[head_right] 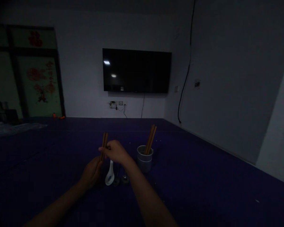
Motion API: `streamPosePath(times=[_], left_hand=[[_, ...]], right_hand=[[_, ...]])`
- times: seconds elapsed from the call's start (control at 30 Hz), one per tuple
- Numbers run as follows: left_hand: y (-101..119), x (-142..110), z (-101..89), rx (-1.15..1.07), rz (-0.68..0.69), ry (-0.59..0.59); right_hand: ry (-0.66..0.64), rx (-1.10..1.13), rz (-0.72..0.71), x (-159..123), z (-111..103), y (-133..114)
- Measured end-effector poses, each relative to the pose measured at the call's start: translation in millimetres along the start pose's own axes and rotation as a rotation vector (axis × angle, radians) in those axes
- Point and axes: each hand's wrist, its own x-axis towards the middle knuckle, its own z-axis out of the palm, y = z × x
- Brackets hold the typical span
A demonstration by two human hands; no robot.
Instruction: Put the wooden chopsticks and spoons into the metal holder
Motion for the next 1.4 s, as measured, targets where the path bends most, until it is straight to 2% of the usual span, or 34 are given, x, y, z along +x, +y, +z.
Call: streamPosePath(times=[0.2, 0.43, 0.7, 0.8, 1.0, 1.17, 1.27, 1.4], left_hand=[[-0.3, -0.2, -4.4, 0.012, 0.062, -0.013], [-1.1, 0.3, -6.6, 0.029, 0.066, -0.034], [-3.9, -2.4, -7.7, 0.035, 0.056, -0.028], [-7.0, -3.4, -5.8, 0.051, 0.031, 0.016], [-10.7, -0.9, -1.5, 0.06, 0.049, 0.043], [-7.9, -0.9, 3.8, 0.063, 0.007, -0.002], [-7.4, -1.9, 6.2, 0.048, -0.007, -0.032], [-8.0, -2.4, 5.6, 0.044, -0.045, -0.086]], right_hand=[[-0.03, -0.004, 0.012, 0.3, 1.7, 1.0], [-0.044, -0.006, 0.005, -0.5, 0.1, 1.0], [0.005, -0.016, -0.028, -1.7, -4.7, -2.1], [0.118, 0.002, -0.089, -4.0, -22.9, -3.9], [0.539, 0.08, -0.108, -25.6, -87.5, -8.5], [0.85, 0.013, -0.002, -57.4, -139.9, -1.9], [0.94, -0.054, 0.11, -72.8, -159.1, 6.3], [0.947, -0.219, 0.267, -81.9, -168.2, 14.2]])
